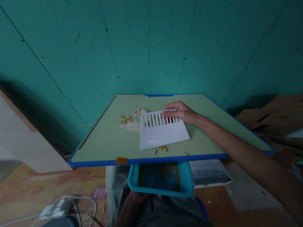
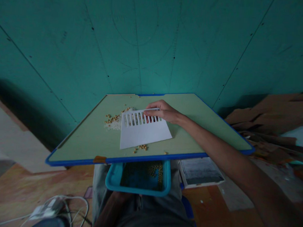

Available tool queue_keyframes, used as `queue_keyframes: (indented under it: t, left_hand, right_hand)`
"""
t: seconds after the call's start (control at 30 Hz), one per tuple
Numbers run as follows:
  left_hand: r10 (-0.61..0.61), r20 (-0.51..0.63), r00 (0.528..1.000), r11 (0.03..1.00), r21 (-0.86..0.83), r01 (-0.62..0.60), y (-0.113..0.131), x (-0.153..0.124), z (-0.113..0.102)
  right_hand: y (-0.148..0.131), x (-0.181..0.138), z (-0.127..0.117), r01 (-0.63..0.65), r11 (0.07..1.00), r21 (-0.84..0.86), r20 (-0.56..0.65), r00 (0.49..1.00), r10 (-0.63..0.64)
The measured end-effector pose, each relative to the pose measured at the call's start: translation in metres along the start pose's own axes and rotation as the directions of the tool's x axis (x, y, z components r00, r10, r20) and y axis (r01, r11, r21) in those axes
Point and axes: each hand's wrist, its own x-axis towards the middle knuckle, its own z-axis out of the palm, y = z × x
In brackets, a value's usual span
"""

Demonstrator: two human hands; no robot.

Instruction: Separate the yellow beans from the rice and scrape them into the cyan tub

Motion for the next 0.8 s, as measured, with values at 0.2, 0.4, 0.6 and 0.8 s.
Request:
queue_keyframes:
  t: [0.2,0.4,0.6,0.8]
  left_hand:
    - [-0.015,0.039,0.999,0.997,-0.072,0.018,0.004,0.003,0.009]
    - [0.029,-0.084,0.996,0.998,-0.047,-0.033,0.005,0.002,0.014]
    - [0.060,0.054,0.997,0.990,-0.132,-0.053,0.009,0.007,0.032]
    - [0.071,0.051,0.996,0.995,-0.071,-0.067,0.012,0.007,0.036]
  right_hand:
    - [-0.003,0.000,0.004,-0.005,1.000,0.022,0.021,1.000,0.005]
    - [-0.006,-0.001,0.007,0.005,1.000,0.025,0.034,0.999,-0.006]
    - [-0.009,-0.001,0.009,0.005,1.000,0.010,0.049,0.999,-0.006]
    - [-0.007,-0.001,0.010,0.028,1.000,0.002,0.073,0.997,-0.028]
